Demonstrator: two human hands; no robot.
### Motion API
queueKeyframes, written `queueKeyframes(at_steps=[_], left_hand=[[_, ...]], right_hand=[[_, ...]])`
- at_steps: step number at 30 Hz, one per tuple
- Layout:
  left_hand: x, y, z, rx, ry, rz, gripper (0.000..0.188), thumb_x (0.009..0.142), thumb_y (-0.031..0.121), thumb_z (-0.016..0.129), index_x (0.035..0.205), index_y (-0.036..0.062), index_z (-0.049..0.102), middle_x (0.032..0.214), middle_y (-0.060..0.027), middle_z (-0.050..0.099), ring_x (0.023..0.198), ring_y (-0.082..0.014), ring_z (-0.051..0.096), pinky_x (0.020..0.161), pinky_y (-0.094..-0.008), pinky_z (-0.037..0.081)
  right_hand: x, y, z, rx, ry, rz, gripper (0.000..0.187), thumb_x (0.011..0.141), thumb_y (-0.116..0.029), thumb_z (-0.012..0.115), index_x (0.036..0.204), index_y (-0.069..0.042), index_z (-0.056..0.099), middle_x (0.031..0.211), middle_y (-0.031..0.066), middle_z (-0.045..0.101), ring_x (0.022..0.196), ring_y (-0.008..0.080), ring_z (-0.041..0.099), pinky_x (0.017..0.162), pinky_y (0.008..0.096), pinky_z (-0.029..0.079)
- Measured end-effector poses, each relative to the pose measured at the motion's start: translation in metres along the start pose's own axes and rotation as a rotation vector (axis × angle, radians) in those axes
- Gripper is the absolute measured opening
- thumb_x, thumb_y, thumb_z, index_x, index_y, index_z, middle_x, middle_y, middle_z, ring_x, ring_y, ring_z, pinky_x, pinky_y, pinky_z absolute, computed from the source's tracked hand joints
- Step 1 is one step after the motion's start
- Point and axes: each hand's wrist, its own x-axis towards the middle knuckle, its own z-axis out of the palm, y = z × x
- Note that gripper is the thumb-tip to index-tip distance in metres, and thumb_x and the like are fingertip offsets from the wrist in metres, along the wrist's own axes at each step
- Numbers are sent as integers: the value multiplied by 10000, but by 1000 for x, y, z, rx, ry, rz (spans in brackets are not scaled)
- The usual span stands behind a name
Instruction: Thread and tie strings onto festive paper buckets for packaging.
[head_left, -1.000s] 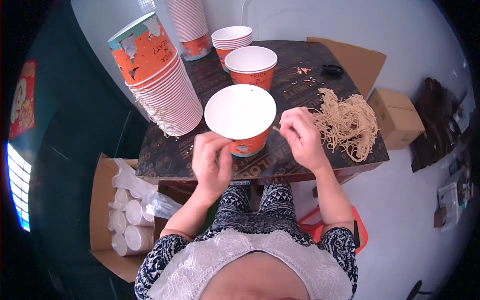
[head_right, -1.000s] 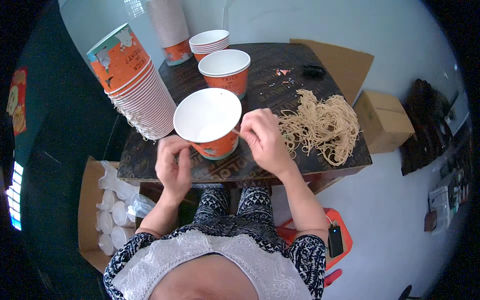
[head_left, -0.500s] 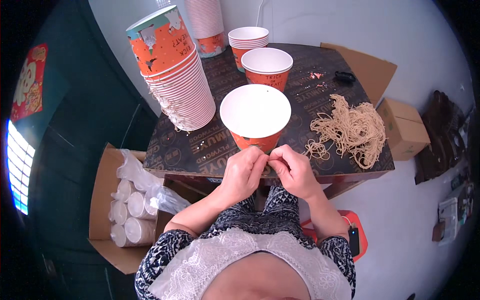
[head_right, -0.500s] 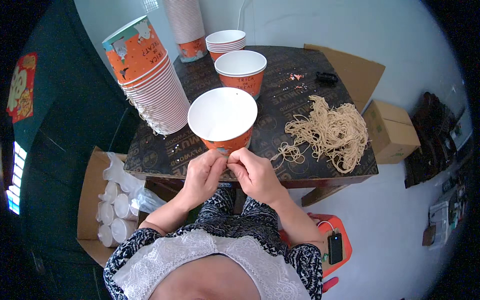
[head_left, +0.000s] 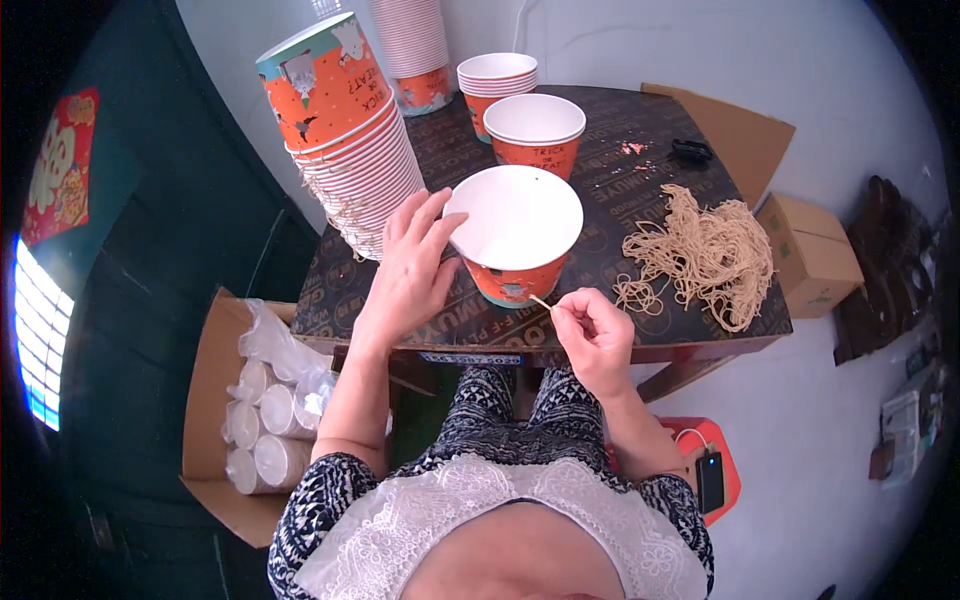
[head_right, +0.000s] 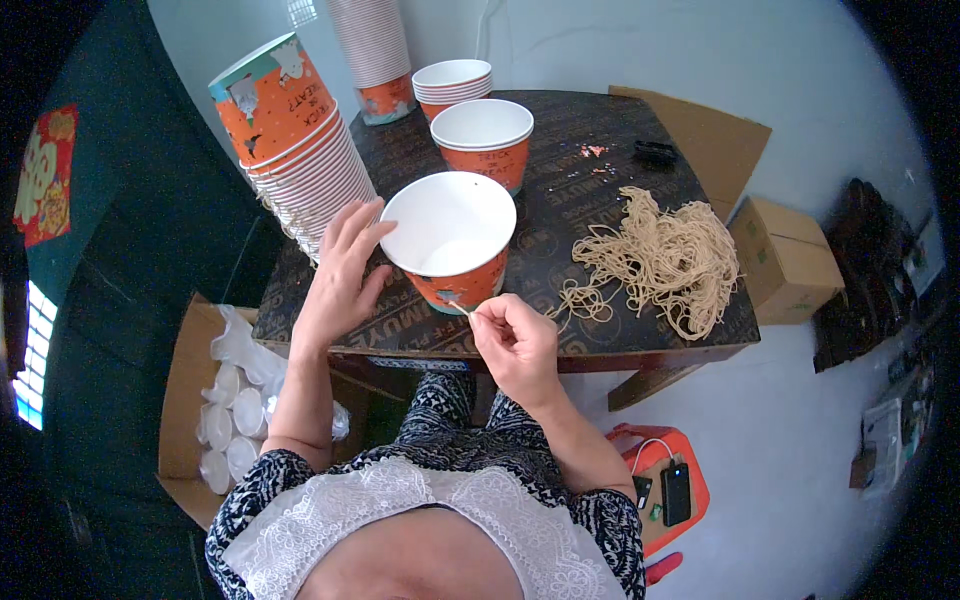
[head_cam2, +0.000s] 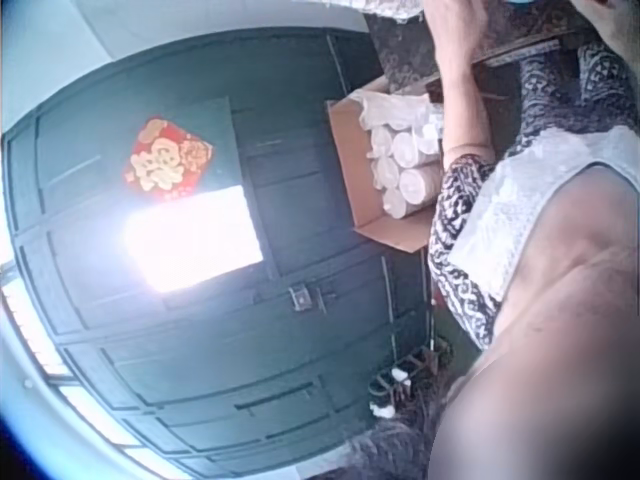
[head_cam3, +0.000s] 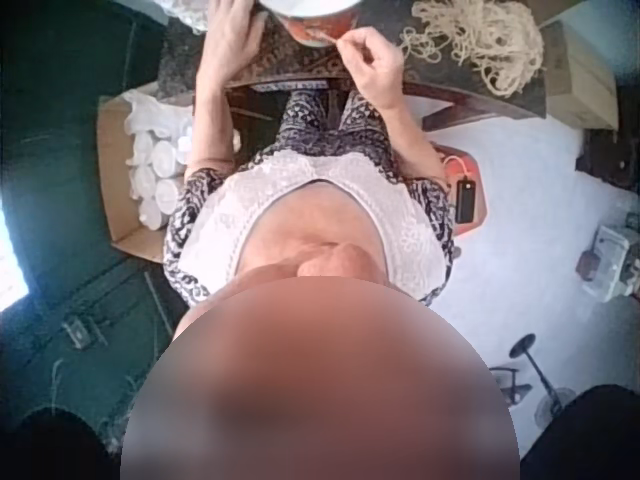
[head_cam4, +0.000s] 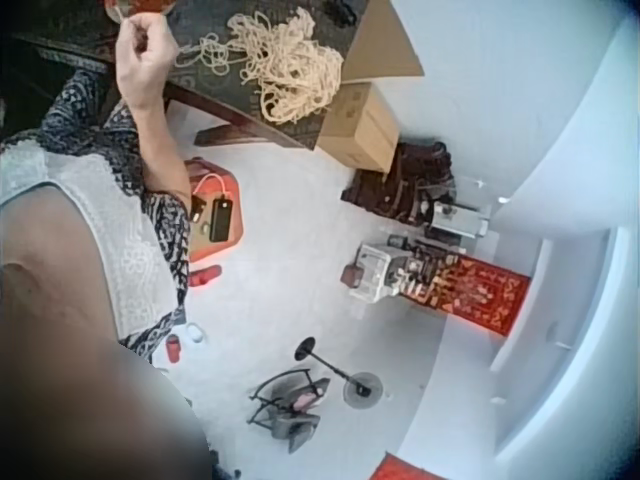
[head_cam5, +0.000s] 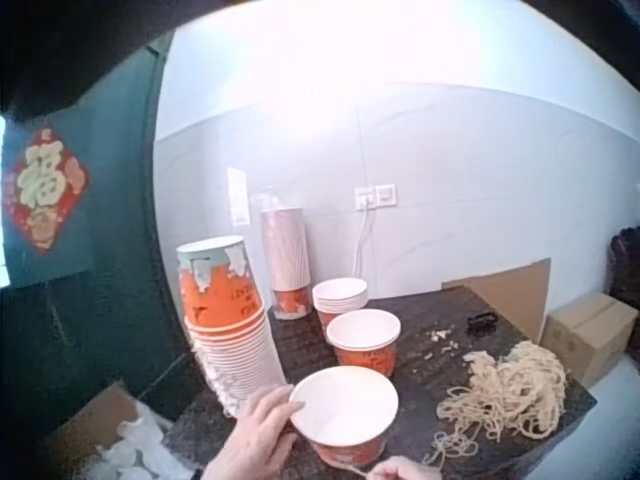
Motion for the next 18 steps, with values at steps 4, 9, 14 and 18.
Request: queueKeyframes(at_steps=[4,9,14,18], left_hand=[[-2,-13,17,-64,-39,66,192,775,37,691,953,50,621,1006,-113,637,1244,-363,491,1097,-632,270],[4,27,35,-178,-18,128,125,777,58,714,864,46,624,879,-91,639,1029,-272,619,1125,-605,243],[2,42,38,-272,-6,69,348,771,74,749,1085,37,605,929,-86,643,935,-258,640,1149,-565,239],[4,39,25,-301,108,32,282,808,37,713,1067,45,603,972,-76,640,982,-268,631,1128,-561,291]], right_hand=[[-1,-2,4,-84,96,-68,78,899,16,651,853,11,589,710,-33,554,590,3,461,508,182,369],[-4,3,0,-169,221,-103,97,888,30,657,839,5,576,703,-24,543,593,9,461,512,185,376],[-7,11,-4,-168,256,-81,92,888,34,654,842,7,578,711,-19,552,599,12,466,521,188,387],[-3,19,-2,-135,284,-53,82,883,38,658,848,16,587,717,-12,567,606,18,476,528,192,397]])
